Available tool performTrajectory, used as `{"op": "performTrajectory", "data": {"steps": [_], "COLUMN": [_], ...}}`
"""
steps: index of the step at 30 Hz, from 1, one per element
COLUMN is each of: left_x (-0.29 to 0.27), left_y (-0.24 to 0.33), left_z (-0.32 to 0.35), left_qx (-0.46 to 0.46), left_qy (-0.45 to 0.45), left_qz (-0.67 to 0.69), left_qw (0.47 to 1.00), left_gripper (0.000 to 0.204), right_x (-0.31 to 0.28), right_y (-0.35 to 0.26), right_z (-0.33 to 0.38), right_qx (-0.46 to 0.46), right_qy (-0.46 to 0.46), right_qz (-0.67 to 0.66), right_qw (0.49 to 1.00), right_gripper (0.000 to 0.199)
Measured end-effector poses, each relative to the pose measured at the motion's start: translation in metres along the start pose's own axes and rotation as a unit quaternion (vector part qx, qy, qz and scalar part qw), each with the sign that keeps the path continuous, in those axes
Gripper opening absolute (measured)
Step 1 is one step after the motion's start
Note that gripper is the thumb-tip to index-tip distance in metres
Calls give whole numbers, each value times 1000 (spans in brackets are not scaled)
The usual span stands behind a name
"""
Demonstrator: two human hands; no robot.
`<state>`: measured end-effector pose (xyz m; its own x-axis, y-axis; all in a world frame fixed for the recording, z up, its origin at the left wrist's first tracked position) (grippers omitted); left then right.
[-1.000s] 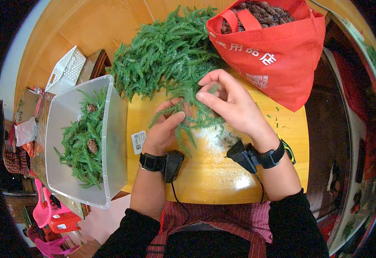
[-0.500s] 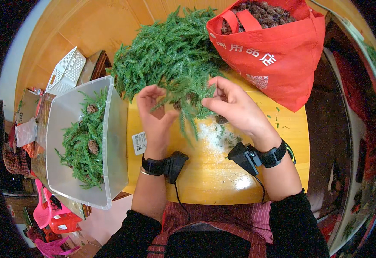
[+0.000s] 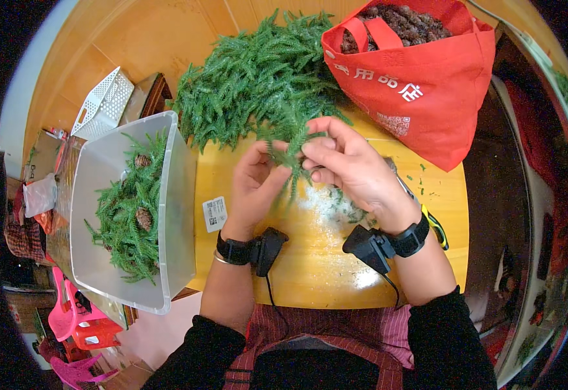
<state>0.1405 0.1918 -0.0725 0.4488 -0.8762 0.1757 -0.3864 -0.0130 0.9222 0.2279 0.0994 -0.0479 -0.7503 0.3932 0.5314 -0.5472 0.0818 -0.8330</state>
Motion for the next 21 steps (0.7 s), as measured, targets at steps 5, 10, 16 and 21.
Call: {"op": "performTrajectory", "data": {"steps": [5,10,16,21], "left_x": [5,4,-5,-6], "left_y": [-3,-9,-18,-18], "left_z": [2,2,3,3], "left_qx": [-70,-105,-110,-135], "left_qy": [-42,-43,-9,-7], "left_qz": [99,178,304,303], "left_qw": [992,978,946,943], "left_gripper": [26,25,25,23], "right_x": [-1,2,17,22], "right_y": [-2,-8,-8,-40], "right_z": [-1,1,8,13], "right_qx": [-40,-89,-81,-286], "right_qy": [10,8,-91,-34], "right_qz": [100,146,233,465], "right_qw": [994,985,965,837], "right_gripper": [33,35,34,39]}}
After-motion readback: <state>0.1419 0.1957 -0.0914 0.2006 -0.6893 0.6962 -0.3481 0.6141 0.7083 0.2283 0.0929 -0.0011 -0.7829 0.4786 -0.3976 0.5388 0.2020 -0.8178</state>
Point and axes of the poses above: each hand's wrist, its own z-axis away from the middle knuckle, its own x-axis out of the palm, y = z × x, the point moved 7 cm from there along -z, towards the middle knuckle, and after that the axes turned 1 degree about -y, right-handed, at the moved point
